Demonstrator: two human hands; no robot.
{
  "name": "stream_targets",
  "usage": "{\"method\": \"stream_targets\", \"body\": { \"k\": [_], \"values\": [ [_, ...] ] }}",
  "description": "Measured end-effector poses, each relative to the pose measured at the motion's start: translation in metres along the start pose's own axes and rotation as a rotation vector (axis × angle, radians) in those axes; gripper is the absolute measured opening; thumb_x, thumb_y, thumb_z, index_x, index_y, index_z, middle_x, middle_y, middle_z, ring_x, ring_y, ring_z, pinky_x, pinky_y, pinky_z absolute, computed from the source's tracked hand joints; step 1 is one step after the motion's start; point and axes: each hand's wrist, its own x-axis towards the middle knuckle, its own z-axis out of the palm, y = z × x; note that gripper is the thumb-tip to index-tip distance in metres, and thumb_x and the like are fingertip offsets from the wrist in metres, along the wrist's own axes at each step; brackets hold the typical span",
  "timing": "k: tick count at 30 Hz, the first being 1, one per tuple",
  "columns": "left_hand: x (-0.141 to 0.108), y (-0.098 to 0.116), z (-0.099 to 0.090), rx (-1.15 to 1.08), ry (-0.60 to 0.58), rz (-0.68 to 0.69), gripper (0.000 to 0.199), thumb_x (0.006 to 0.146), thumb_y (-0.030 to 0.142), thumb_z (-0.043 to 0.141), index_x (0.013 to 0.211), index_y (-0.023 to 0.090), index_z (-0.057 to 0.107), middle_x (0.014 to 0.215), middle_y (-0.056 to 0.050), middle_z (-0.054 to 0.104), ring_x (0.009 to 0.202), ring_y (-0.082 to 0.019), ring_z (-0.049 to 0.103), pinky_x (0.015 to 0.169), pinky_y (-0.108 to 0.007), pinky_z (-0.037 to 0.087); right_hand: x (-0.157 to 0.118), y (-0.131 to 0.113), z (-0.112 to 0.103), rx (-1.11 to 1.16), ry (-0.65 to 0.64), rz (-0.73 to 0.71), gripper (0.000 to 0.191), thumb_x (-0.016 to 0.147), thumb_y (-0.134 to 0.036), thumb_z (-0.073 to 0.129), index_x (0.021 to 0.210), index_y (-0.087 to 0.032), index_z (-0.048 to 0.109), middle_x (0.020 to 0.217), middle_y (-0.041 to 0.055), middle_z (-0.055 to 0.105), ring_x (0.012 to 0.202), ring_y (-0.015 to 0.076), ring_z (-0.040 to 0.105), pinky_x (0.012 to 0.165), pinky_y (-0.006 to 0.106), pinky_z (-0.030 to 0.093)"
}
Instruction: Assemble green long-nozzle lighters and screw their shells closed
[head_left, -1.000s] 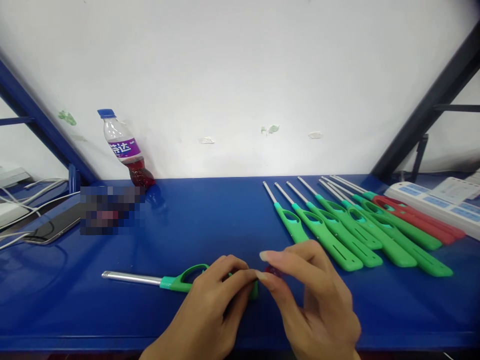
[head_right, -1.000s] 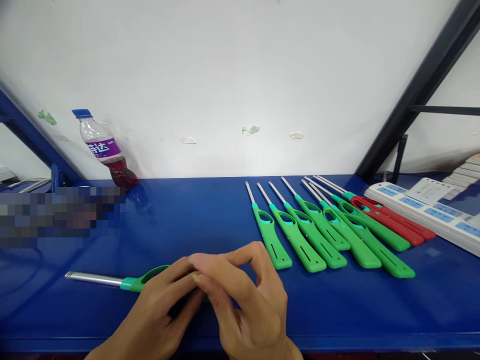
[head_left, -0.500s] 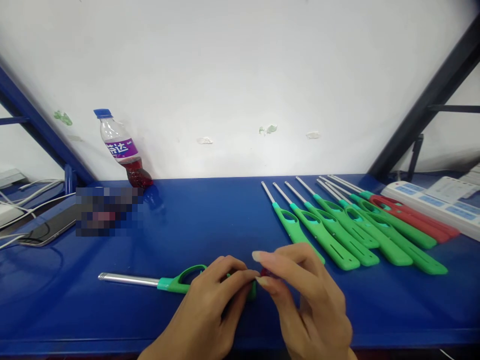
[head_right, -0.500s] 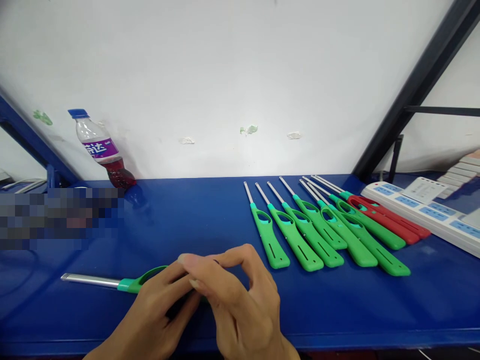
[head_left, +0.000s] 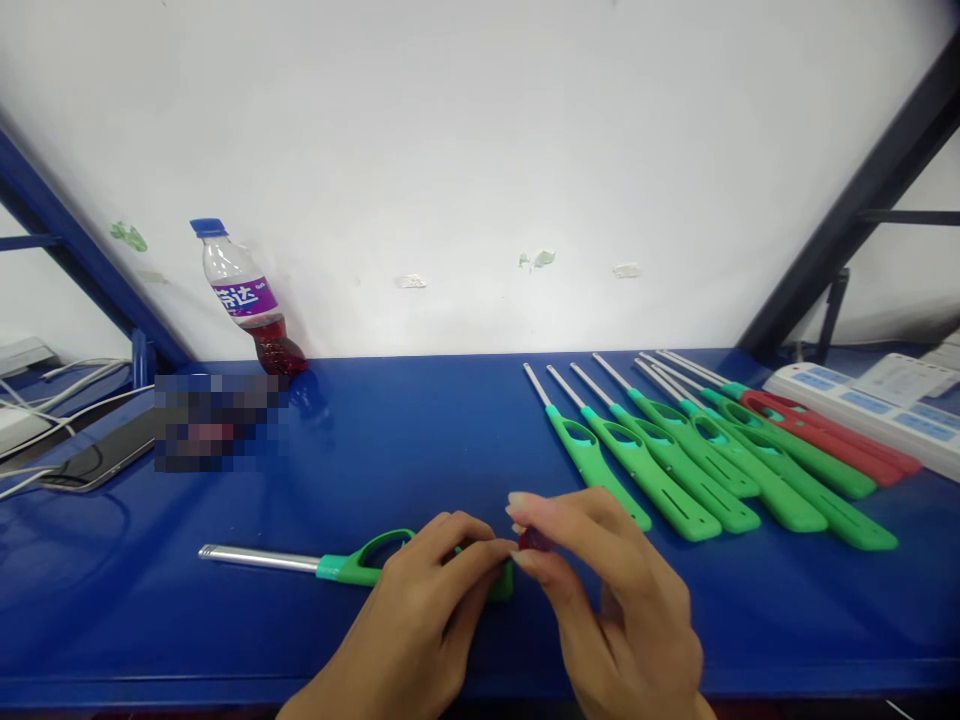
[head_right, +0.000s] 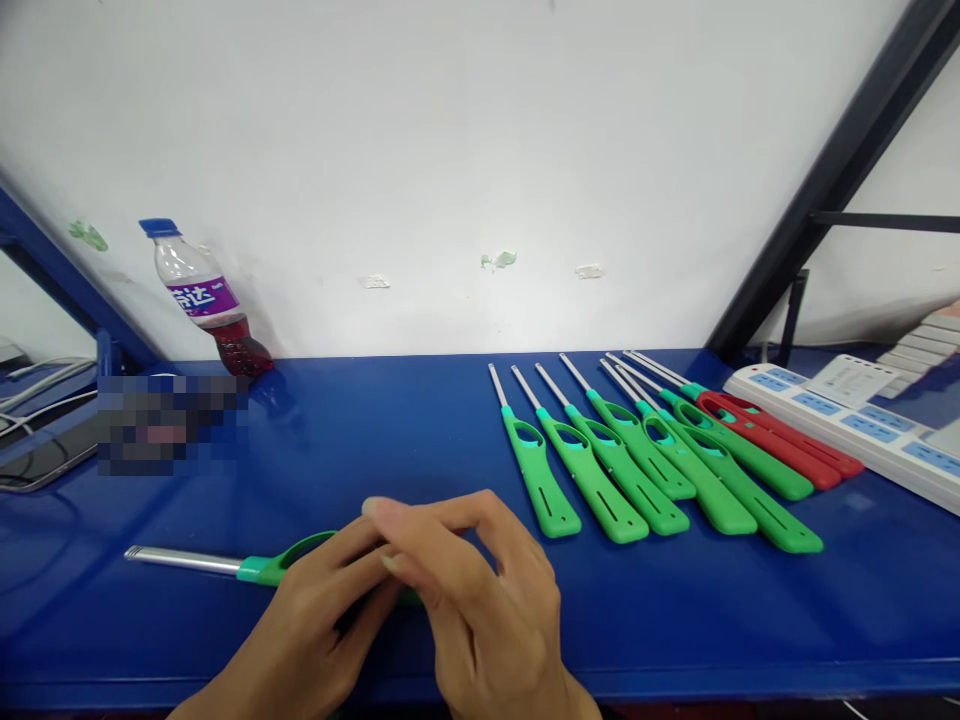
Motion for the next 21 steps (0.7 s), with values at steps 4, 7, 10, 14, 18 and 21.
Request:
{"method": "stream_targets", "body": {
  "k": [4, 7, 10, 14, 18, 21],
  "values": [
    [0.0004, -0.0005, 0.0002, 0.024, 0.033, 0.019, 0.039, 0.104, 0.002, 0.048, 0.123, 0.027, 0.071, 0.105, -0.003, 0.073, 0.088, -0.018, 0.07, 0.078, -0.028, 0.059, 0.0015, -0.0021, -0.0019, -0.002, -0.032, -0.007, 0.044, 0.098, -0.005, 0.065, 0.136, -0.028, 0.067, 0.098, 0.0011, 0.078, 0.079, 0.0135, 0.066, 0.069, 0.024, 0.063],
    [0.0003, -0.0012, 0.0004, 0.017, 0.018, 0.007, 0.036, 0.104, 0.004, 0.049, 0.122, 0.026, 0.071, 0.107, -0.004, 0.073, 0.091, -0.018, 0.07, 0.082, -0.028, 0.06, -0.0011, -0.0026, -0.0002, -0.026, -0.099, 0.034, 0.045, 0.102, -0.005, 0.055, 0.142, -0.024, 0.061, 0.108, 0.0036, 0.076, 0.092, 0.0143, 0.07, 0.081, 0.026, 0.064],
    [0.0, -0.0015, 0.0008, 0.018, 0.014, 0.001, 0.037, 0.104, 0.003, 0.05, 0.125, 0.026, 0.07, 0.109, -0.003, 0.072, 0.092, -0.018, 0.07, 0.084, -0.028, 0.06, -0.0027, -0.0023, 0.0028, -0.041, -0.091, 0.033, 0.045, 0.1, -0.001, 0.049, 0.139, -0.021, 0.059, 0.117, 0.0051, 0.076, 0.104, 0.0145, 0.073, 0.091, 0.026, 0.063],
    [0.0, -0.0008, 0.0007, 0.006, 0.003, 0.002, 0.036, 0.105, 0.003, 0.051, 0.124, 0.028, 0.069, 0.107, -0.002, 0.072, 0.093, -0.017, 0.069, 0.082, -0.027, 0.058, 0.0, -0.0011, 0.0037, -0.008, -0.031, 0.011, 0.041, 0.097, 0.001, 0.055, 0.129, -0.023, 0.063, 0.104, 0.0022, 0.078, 0.087, 0.0141, 0.074, 0.077, 0.025, 0.065],
    [-0.0008, -0.0006, 0.0002, 0.012, 0.02, 0.006, 0.037, 0.105, 0.001, 0.049, 0.121, 0.028, 0.069, 0.102, -0.001, 0.07, 0.088, -0.016, 0.068, 0.076, -0.026, 0.055, 0.0037, -0.0004, 0.0015, 0.003, -0.002, -0.005, 0.041, 0.095, 0.0, 0.065, 0.126, -0.026, 0.064, 0.096, 0.0, 0.079, 0.075, 0.0138, 0.066, 0.068, 0.026, 0.063],
    [-0.0008, -0.0017, 0.0003, 0.011, 0.019, 0.016, 0.038, 0.105, 0.002, 0.049, 0.127, 0.028, 0.067, 0.107, -0.002, 0.071, 0.092, -0.017, 0.069, 0.081, -0.027, 0.057, 0.0017, -0.0009, -0.0005, -0.034, -0.028, -0.021, 0.042, 0.097, -0.002, 0.061, 0.132, -0.026, 0.063, 0.099, 0.0019, 0.078, 0.08, 0.0151, 0.069, 0.07, 0.028, 0.064]
  ]
}}
